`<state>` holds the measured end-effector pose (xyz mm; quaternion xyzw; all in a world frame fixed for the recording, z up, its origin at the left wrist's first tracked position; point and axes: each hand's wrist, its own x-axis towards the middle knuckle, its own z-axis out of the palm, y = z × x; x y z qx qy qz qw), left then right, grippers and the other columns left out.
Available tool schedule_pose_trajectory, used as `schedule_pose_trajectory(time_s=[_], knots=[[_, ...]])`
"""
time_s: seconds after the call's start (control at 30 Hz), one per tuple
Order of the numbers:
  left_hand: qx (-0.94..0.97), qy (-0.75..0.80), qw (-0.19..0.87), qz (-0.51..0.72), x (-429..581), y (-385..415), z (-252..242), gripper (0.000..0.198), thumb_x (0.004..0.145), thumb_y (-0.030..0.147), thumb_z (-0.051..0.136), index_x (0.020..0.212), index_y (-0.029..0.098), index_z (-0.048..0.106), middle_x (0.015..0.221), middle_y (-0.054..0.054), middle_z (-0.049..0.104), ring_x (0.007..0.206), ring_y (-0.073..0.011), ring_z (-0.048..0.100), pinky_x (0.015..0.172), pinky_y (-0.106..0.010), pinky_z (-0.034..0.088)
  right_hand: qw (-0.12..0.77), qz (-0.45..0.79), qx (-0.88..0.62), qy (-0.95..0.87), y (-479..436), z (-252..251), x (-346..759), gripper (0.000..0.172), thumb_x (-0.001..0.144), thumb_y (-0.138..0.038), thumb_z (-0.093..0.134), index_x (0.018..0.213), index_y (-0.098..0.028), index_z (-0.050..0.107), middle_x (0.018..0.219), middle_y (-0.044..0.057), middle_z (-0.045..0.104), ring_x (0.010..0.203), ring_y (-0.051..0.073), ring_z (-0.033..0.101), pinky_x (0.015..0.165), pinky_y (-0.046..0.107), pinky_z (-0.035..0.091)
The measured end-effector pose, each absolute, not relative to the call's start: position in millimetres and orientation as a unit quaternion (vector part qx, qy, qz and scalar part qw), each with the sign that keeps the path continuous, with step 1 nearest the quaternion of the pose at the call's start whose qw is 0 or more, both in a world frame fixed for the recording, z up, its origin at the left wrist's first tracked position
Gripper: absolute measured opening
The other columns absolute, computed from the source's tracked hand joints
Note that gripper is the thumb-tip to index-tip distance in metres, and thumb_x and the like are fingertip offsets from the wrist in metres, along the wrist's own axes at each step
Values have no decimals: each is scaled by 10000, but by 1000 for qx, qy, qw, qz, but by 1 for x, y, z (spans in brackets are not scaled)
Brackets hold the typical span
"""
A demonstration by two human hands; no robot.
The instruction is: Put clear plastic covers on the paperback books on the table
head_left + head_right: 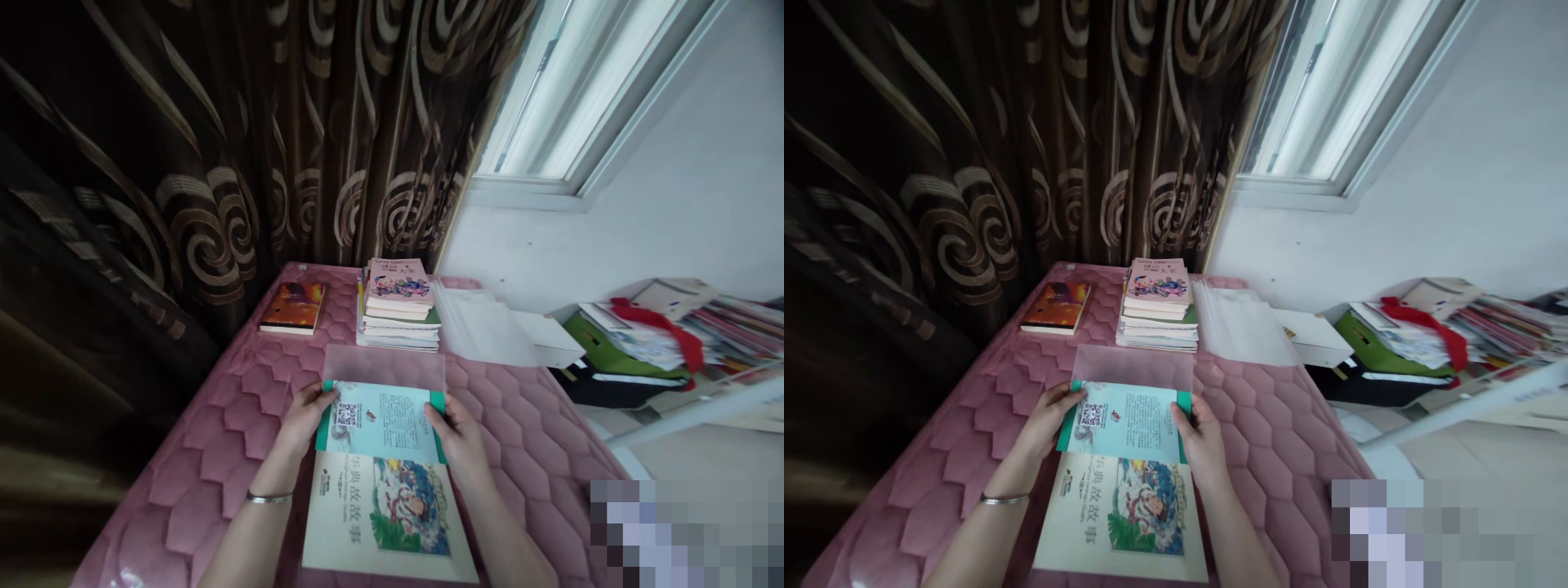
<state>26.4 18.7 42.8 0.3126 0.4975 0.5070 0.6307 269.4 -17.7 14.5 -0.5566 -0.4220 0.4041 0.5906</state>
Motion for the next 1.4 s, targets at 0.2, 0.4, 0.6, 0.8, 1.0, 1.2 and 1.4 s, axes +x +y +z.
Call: schedule_pose_trajectory(time_s=[0.2, 0.4, 0.6, 0.8, 1.0, 1.2, 1.4], knots=[[391, 493, 579, 519, 26, 22, 30, 392, 577, 473, 764, 782, 153, 667, 699, -11, 677, 630, -146, 599, 593, -232, 453, 546, 461, -587, -380, -19, 21, 273, 423, 625, -539, 726, 851, -182, 700, 746, 34, 706, 732, 242, 635, 623, 293, 487], [383, 500, 583, 513, 27, 21, 36, 366, 578, 456, 759, 776, 161, 670, 696, -13, 685, 647, -157, 612, 607, -238, 459, 524, 434, -604, -414, -16, 17, 276, 471, 655, -585, 672, 864, -166, 729, 736, 48, 708, 683, 232, 621, 593, 294, 474], [370, 504, 619, 476, 29, 15, 49, 366, 508, 380, 801, 753, 142, 668, 706, -30, 694, 624, -166, 615, 598, -259, 472, 511, 382, -632, -440, -16, 18, 273, 483, 688, -621, 607, 812, -168, 719, 664, 43, 681, 617, 215, 595, 542, 285, 453], [389, 494, 604, 491, 29, 17, 40, 395, 538, 453, 789, 728, 133, 656, 673, -24, 675, 596, -149, 589, 586, -252, 463, 516, 347, -648, -440, -17, 21, 270, 448, 687, -616, 599, 640, -173, 644, 575, 21, 628, 532, 177, 542, 477, 254, 401], [431, 517, 552, 493, 29, 17, 39, 412, 608, 532, 729, 688, 141, 629, 593, 9, 625, 540, -120, 541, 503, -206, 409, 520, 353, -657, -417, -15, 22, 265, 472, 692, -645, 579, 619, -179, 603, 532, 8, 592, 493, 163, 506, 444, 247, 368], [394, 488, 617, 475, 29, 14, 47, 409, 535, 442, 806, 771, 136, 671, 738, -46, 699, 631, -165, 613, 589, -250, 479, 532, 362, -647, -409, -17, 21, 265, 455, 710, -620, 586, 664, -169, 631, 551, 7, 605, 520, 166, 521, 464, 248, 383], [413, 485, 586, 500, 30, 15, 40, 423, 546, 486, 788, 756, 139, 669, 712, -32, 693, 615, -148, 599, 577, -232, 467, 538, 432, -584, -428, -21, 31, 275, 375, 639, -527, 693, 783, -180, 701, 710, 26, 688, 701, 221, 618, 594, 273, 475]])
